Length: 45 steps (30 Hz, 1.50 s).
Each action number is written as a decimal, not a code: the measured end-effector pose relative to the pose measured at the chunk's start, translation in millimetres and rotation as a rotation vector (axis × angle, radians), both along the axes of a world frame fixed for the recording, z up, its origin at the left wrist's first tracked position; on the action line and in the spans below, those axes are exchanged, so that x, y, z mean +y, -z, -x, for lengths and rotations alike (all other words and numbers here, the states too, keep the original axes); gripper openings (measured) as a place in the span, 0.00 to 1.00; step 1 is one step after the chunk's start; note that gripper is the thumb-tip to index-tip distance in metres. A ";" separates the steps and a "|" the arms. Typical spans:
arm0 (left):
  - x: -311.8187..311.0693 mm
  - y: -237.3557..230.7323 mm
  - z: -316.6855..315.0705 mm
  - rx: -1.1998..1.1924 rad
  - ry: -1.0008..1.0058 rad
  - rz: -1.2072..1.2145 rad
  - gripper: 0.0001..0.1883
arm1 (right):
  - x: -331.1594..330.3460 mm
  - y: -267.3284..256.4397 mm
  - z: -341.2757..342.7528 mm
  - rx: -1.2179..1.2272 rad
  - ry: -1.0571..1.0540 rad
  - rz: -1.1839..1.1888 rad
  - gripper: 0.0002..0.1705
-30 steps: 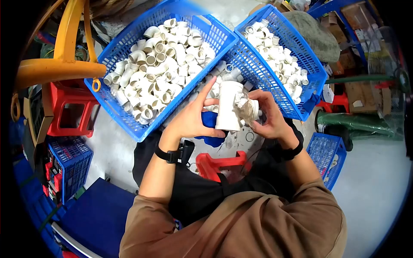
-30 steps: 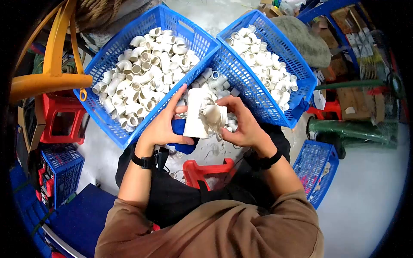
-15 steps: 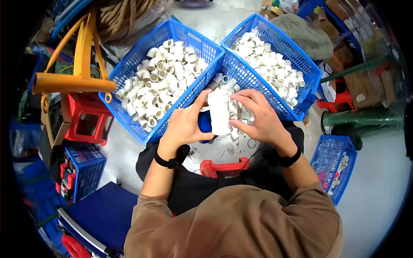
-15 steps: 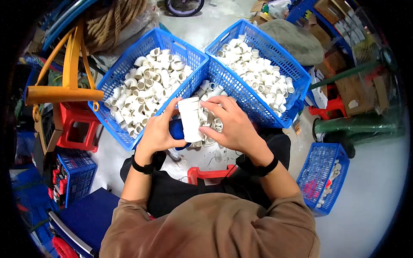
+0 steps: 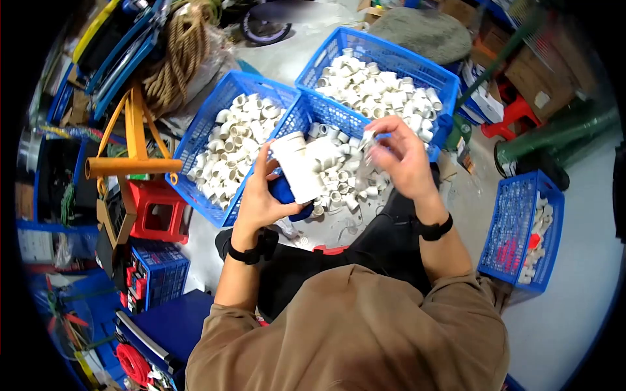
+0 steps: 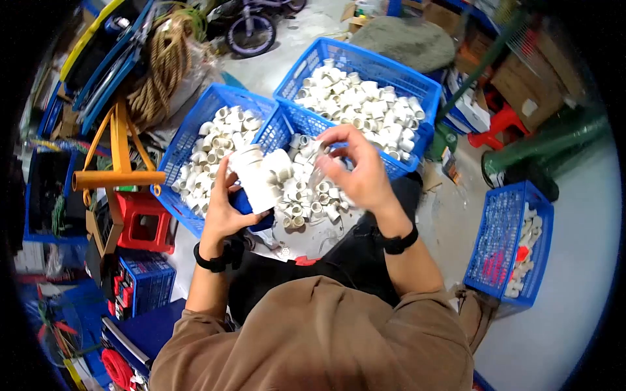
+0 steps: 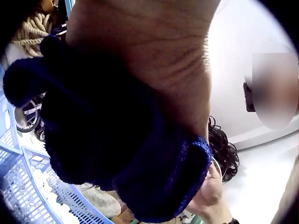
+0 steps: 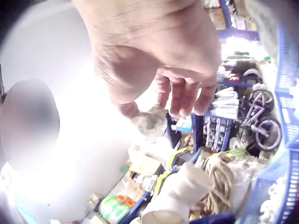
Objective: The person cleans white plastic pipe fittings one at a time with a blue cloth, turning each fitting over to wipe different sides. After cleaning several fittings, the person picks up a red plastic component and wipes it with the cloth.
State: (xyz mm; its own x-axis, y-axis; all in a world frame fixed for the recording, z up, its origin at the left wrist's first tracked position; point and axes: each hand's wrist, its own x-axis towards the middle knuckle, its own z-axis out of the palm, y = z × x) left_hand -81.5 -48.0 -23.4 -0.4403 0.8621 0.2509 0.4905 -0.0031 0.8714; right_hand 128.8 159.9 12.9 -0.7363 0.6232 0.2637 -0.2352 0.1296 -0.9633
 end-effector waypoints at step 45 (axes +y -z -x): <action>15.2 67.4 -59.7 -0.548 -0.019 -0.040 0.63 | 4.3 115.5 -35.0 -0.383 -0.463 0.397 0.35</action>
